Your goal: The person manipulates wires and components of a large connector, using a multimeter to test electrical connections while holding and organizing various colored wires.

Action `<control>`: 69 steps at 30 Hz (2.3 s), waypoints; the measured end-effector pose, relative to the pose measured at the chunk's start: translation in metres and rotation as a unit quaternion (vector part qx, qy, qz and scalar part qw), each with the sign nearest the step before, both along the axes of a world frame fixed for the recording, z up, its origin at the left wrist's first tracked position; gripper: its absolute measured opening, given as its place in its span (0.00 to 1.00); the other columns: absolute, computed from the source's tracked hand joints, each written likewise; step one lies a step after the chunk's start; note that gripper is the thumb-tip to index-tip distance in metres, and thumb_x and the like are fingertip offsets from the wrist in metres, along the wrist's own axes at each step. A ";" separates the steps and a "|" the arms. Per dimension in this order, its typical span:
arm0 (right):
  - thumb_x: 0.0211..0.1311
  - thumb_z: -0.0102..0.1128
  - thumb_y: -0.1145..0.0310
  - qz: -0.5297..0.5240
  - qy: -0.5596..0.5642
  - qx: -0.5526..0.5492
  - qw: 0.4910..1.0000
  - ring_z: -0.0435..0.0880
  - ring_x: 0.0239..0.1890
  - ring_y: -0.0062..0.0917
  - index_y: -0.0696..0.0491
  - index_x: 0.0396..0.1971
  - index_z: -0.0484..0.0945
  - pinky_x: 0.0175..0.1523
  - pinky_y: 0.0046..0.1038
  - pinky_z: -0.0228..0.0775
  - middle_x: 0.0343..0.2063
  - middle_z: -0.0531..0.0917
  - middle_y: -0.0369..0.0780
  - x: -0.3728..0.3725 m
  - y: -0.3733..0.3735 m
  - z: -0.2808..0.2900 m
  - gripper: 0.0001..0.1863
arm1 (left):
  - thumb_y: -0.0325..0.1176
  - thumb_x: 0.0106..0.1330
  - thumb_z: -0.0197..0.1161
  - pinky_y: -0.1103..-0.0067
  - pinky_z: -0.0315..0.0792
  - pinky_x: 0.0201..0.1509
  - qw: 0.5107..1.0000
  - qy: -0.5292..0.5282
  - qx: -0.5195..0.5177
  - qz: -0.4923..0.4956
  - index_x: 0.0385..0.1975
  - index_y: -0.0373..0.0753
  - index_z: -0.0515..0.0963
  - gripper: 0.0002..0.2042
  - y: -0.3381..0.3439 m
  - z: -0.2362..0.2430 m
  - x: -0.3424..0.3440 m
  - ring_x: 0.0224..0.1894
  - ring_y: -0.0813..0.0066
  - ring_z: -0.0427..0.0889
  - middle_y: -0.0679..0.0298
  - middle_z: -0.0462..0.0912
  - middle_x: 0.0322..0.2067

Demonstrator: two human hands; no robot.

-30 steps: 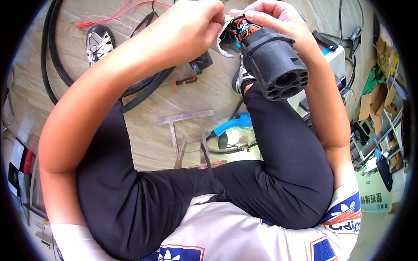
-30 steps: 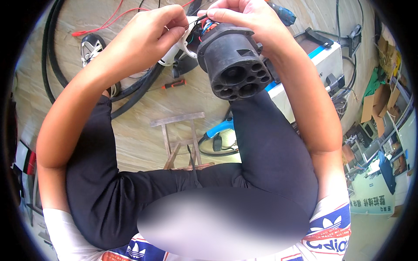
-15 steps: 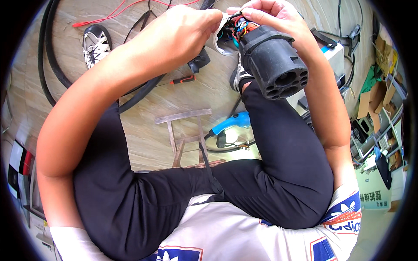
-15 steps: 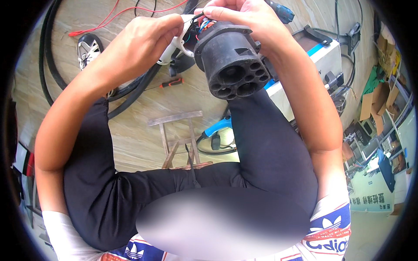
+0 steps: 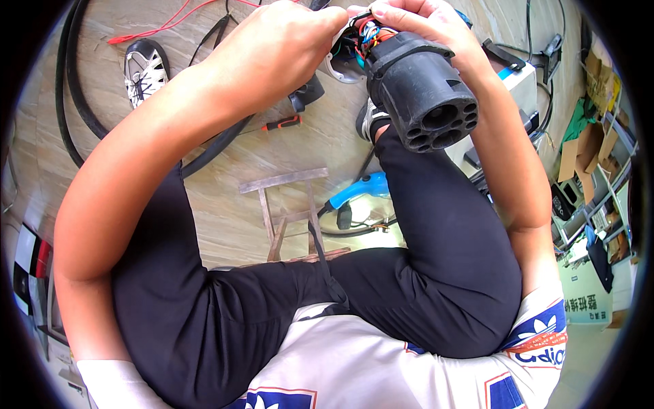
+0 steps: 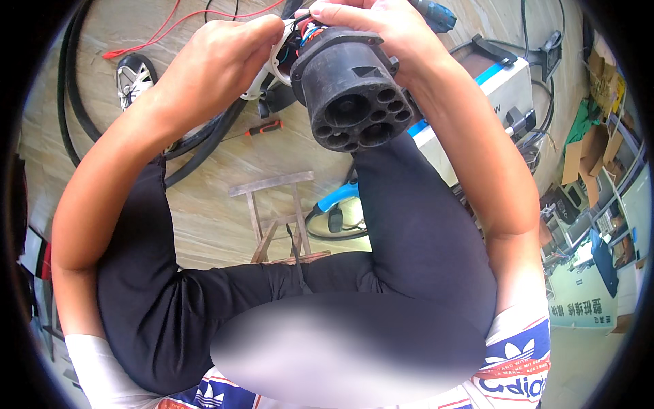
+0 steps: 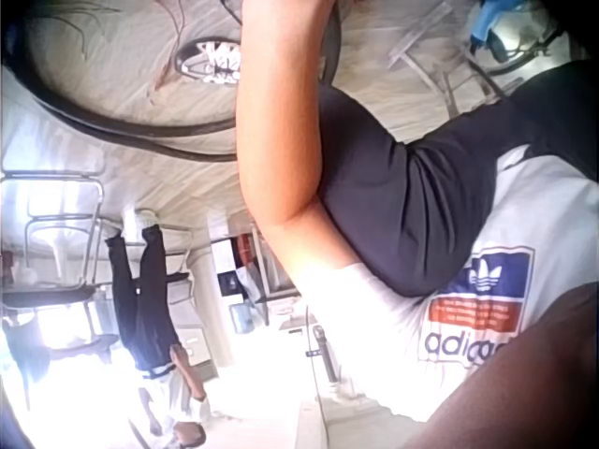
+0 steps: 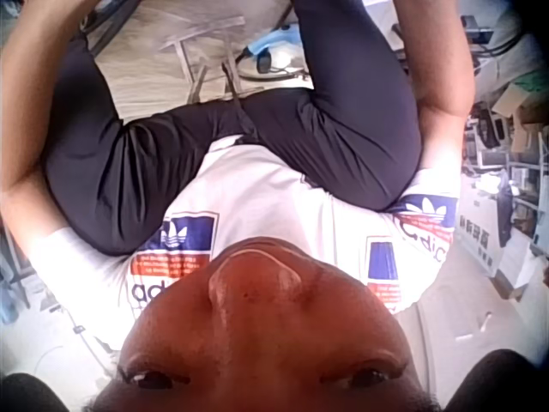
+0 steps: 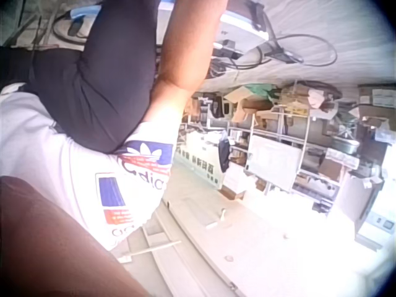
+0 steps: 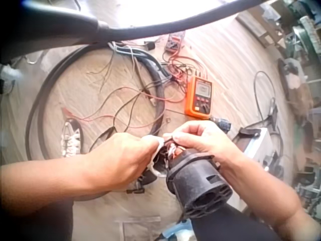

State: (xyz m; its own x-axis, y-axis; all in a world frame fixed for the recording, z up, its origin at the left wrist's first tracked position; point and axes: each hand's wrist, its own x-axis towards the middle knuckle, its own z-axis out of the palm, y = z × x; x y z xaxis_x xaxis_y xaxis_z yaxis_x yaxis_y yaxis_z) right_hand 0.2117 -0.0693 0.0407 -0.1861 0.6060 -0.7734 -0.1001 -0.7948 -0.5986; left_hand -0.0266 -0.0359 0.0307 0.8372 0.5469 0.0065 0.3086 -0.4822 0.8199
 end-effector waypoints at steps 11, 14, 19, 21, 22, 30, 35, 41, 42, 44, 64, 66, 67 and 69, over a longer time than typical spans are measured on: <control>0.67 0.64 0.69 -0.005 0.012 0.008 1.000 0.86 0.33 0.21 0.62 0.41 0.80 0.41 0.23 0.80 0.33 0.87 0.40 -0.002 0.000 -0.001 0.11 | 0.25 0.67 0.58 0.59 0.71 0.32 0.999 0.008 0.049 -0.013 0.42 0.35 0.73 0.06 0.003 -0.007 -0.001 0.30 0.44 0.80 0.47 0.78 0.25; 0.68 0.63 0.70 -0.004 0.008 0.008 1.000 0.86 0.33 0.20 0.61 0.41 0.79 0.42 0.22 0.80 0.33 0.87 0.40 -0.003 0.001 0.000 0.10 | 0.25 0.67 0.58 0.59 0.72 0.32 0.999 0.012 0.042 -0.014 0.42 0.35 0.73 0.06 0.006 -0.005 -0.001 0.29 0.44 0.80 0.47 0.78 0.25; 0.67 0.65 0.71 -0.009 0.041 0.023 0.999 0.85 0.34 0.19 0.59 0.42 0.78 0.42 0.22 0.80 0.34 0.86 0.38 -0.005 0.003 0.003 0.09 | 0.29 0.69 0.58 0.64 0.73 0.28 0.999 0.019 0.043 -0.019 0.40 0.35 0.75 0.05 0.012 -0.001 0.000 0.23 0.52 0.81 0.50 0.80 0.24; 0.64 0.67 0.73 0.031 0.038 0.058 0.997 0.85 0.34 0.17 0.58 0.43 0.80 0.42 0.21 0.79 0.35 0.87 0.38 0.002 0.006 -0.001 0.10 | 0.30 0.70 0.56 0.61 0.75 0.35 0.996 0.054 -0.067 -0.025 0.39 0.33 0.78 0.07 0.026 0.011 -0.001 0.30 0.45 0.83 0.45 0.82 0.27; 0.63 0.67 0.73 0.052 0.032 0.047 0.997 0.85 0.34 0.17 0.58 0.43 0.80 0.42 0.20 0.79 0.35 0.87 0.38 0.007 0.007 -0.004 0.10 | 0.30 0.70 0.55 0.60 0.77 0.38 0.989 0.073 -0.122 -0.028 0.38 0.32 0.79 0.09 0.033 0.017 -0.002 0.33 0.41 0.84 0.42 0.83 0.28; 0.62 0.67 0.75 0.097 0.000 0.058 0.994 0.85 0.33 0.16 0.58 0.40 0.82 0.40 0.19 0.77 0.34 0.88 0.38 0.007 0.009 -0.011 0.08 | 0.40 0.68 0.61 0.74 0.75 0.28 0.915 0.353 -0.154 0.118 0.36 0.32 0.79 0.14 0.049 -0.118 -0.088 0.21 0.75 0.83 0.57 0.83 0.24; 0.67 0.63 0.73 0.082 0.022 0.158 0.984 0.85 0.42 0.19 0.57 0.38 0.80 0.50 0.23 0.77 0.38 0.87 0.40 0.006 -0.001 -0.028 0.05 | 0.45 0.61 0.69 0.60 0.78 0.51 0.914 0.389 0.001 0.114 0.39 0.31 0.77 0.21 0.027 -0.158 -0.118 0.43 0.45 0.85 0.44 0.84 0.36; 0.67 0.62 0.73 0.034 0.061 0.162 0.984 0.84 0.52 0.26 0.56 0.37 0.79 0.57 0.28 0.77 0.40 0.86 0.43 0.011 -0.010 -0.032 0.03 | 0.46 0.60 0.71 0.60 0.79 0.51 0.890 0.439 0.066 0.104 0.48 0.31 0.70 0.27 0.028 -0.167 -0.110 0.44 0.44 0.84 0.43 0.82 0.43; 0.66 0.62 0.73 0.023 0.069 0.163 0.984 0.85 0.50 0.25 0.57 0.36 0.79 0.54 0.27 0.78 0.40 0.86 0.44 0.007 -0.011 -0.030 0.04 | 0.46 0.60 0.71 0.60 0.79 0.51 0.884 0.457 0.050 0.085 0.47 0.31 0.71 0.27 0.028 -0.166 -0.111 0.45 0.44 0.84 0.44 0.82 0.43; 0.64 0.63 0.73 0.002 0.086 0.165 0.983 0.86 0.45 0.23 0.58 0.35 0.79 0.47 0.24 0.80 0.41 0.87 0.47 0.002 -0.014 -0.028 0.05 | 0.45 0.60 0.71 0.61 0.79 0.50 0.876 0.476 0.040 0.067 0.45 0.31 0.72 0.24 0.029 -0.163 -0.115 0.44 0.45 0.85 0.45 0.83 0.42; 0.63 0.62 0.75 -0.075 0.129 0.123 0.981 0.87 0.43 0.26 0.57 0.30 0.76 0.48 0.28 0.83 0.46 0.86 0.51 0.005 -0.026 -0.029 0.04 | 0.29 0.60 0.68 0.71 0.75 0.33 0.979 0.072 -0.168 -0.086 0.41 0.33 0.75 0.12 0.015 -0.030 -0.050 0.27 0.61 0.81 0.57 0.79 0.24; 0.63 0.62 0.75 -0.072 0.126 0.124 0.982 0.87 0.42 0.26 0.57 0.30 0.76 0.48 0.28 0.83 0.45 0.86 0.50 0.004 -0.024 -0.027 0.04 | 0.29 0.60 0.69 0.71 0.75 0.34 0.979 0.071 -0.170 -0.084 0.41 0.33 0.76 0.13 0.016 -0.028 -0.050 0.26 0.62 0.81 0.57 0.80 0.23; 0.63 0.62 0.75 -0.070 0.123 0.124 0.982 0.87 0.42 0.26 0.57 0.31 0.76 0.48 0.28 0.83 0.45 0.86 0.50 0.004 -0.023 -0.026 0.04 | 0.30 0.60 0.69 0.71 0.75 0.34 0.979 0.067 -0.174 -0.081 0.41 0.33 0.76 0.13 0.016 -0.028 -0.049 0.27 0.63 0.81 0.57 0.80 0.23; 0.63 0.62 0.75 -0.066 0.119 0.125 0.983 0.87 0.42 0.25 0.57 0.31 0.76 0.47 0.28 0.83 0.45 0.86 0.50 0.004 -0.022 -0.026 0.04 | 0.32 0.60 0.70 0.72 0.76 0.34 0.978 0.059 -0.182 -0.076 0.41 0.33 0.76 0.14 0.014 -0.028 -0.048 0.27 0.64 0.82 0.58 0.80 0.24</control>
